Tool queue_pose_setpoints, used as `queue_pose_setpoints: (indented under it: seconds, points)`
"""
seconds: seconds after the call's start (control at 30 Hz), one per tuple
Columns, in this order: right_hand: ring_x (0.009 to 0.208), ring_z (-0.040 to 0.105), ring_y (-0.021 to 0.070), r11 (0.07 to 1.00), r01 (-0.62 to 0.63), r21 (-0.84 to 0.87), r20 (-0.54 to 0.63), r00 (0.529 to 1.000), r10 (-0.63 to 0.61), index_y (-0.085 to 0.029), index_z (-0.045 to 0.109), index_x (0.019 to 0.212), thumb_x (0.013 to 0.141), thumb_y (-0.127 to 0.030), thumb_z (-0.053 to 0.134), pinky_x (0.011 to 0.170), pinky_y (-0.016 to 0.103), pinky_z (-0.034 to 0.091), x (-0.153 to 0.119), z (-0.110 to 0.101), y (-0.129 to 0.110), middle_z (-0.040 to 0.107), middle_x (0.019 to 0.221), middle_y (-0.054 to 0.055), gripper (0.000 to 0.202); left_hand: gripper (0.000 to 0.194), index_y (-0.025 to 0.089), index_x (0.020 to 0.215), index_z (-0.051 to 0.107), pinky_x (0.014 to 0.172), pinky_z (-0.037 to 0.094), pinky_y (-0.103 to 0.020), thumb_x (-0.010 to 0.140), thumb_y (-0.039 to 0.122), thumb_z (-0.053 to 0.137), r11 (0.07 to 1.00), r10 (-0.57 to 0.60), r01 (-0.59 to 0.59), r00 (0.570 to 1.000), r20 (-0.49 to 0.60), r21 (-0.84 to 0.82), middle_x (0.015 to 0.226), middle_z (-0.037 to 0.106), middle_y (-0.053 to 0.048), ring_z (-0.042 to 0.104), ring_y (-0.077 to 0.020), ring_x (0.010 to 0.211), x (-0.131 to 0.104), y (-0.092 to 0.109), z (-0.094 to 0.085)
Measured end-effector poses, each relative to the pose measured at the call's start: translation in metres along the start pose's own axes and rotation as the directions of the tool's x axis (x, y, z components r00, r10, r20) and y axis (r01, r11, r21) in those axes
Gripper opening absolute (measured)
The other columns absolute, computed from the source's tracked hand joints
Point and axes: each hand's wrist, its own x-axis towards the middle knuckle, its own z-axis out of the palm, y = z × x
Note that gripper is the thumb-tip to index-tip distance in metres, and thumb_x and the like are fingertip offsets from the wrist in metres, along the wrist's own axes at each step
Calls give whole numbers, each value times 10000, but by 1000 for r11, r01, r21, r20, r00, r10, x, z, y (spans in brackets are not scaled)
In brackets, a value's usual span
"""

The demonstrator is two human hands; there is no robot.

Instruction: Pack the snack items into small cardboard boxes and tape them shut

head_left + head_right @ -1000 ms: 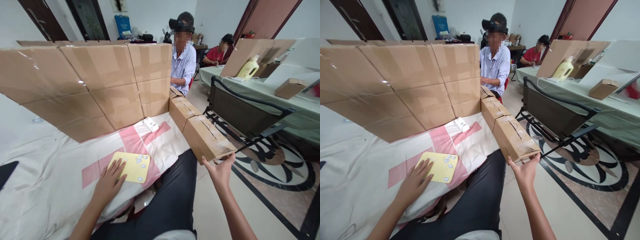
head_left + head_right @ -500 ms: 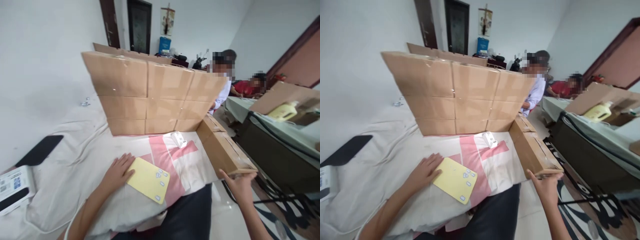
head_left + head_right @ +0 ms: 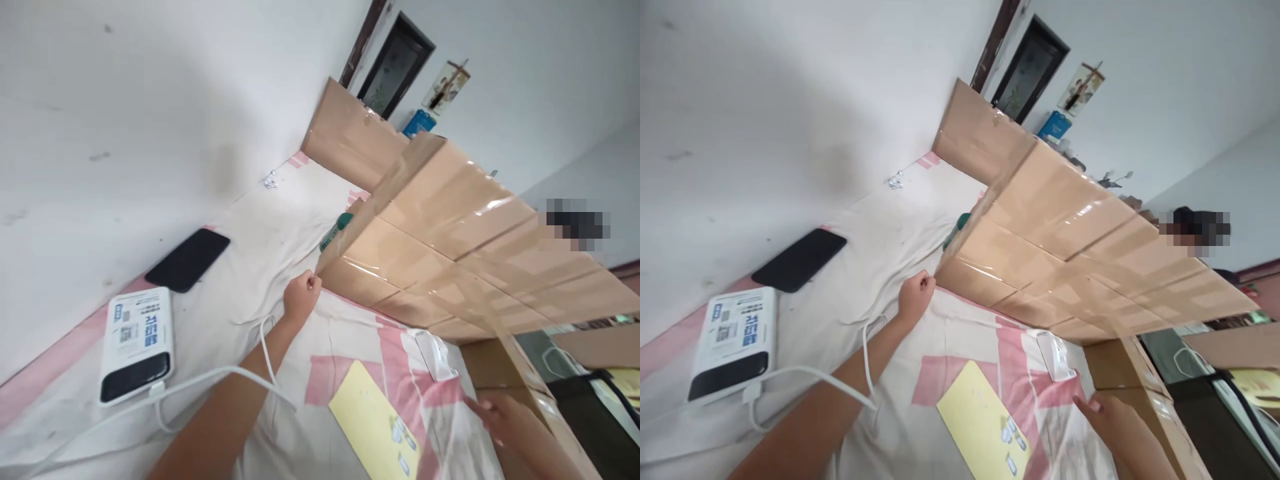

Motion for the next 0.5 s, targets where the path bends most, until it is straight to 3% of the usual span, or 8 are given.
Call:
queue_pose_setpoints:
  seconds: [0.03,0.1,0.23,0.3,0.37,0.43,0.5]
  points:
    - [472,619,321,998,57,-23,120,991,-54,-306,523,474,525,-711,698,503,436,483,14,6,-33,590,481,39,444,235,219,667,513,607,242,-281,899,232,483,999,-21,21,1000,-3,-33,597,523,14,448,-148,598,3,-2,-1]
    - [585,670,308,966,243,-89,359,912,-197,-293,578,557,767,-677,556,577,417,485,33,21,-108,679,604,62,438,247,221,647,487,600,235,-276,892,248,506,995,-43,44,999,11,-95,580,502,25,426,-141,581,5,-4,-2]
    - [795,724,257,824,566,-35,481,732,-482,-242,684,895,963,-479,444,696,357,509,38,48,-264,762,883,73,344,281,226,610,410,588,223,-279,870,248,515,978,-75,83,996,49,-190,541,436,41,361,-134,545,5,-5,-1]
    - [868,730,270,683,724,-101,535,618,-576,-219,698,1039,987,-399,468,707,348,513,37,53,-326,759,967,99,296,286,227,612,381,589,225,-279,866,252,511,966,-91,105,993,70,-234,538,423,45,343,-133,545,7,-6,-1]
    - [883,725,286,518,833,-194,596,520,-612,-195,697,1054,969,-317,539,706,344,518,42,54,-376,748,959,120,217,269,229,625,380,586,225,-280,857,259,512,953,-108,130,990,94,-275,550,442,43,350,-136,558,10,-6,-3]
    - [912,721,313,390,870,-301,603,491,-629,-154,695,1030,922,-215,610,754,378,542,57,56,-416,740,974,160,151,244,232,636,382,580,223,-281,844,252,507,940,-132,160,985,112,-303,561,452,39,358,-140,568,12,-7,-5]
    - [1034,703,397,382,836,-394,569,548,-613,-105,691,1104,816,-138,731,857,514,555,80,64,-446,727,1103,225,293,248,235,632,357,579,225,-280,841,241,492,930,-156,187,981,119,-318,559,423,41,351,-139,568,13,-7,-6]
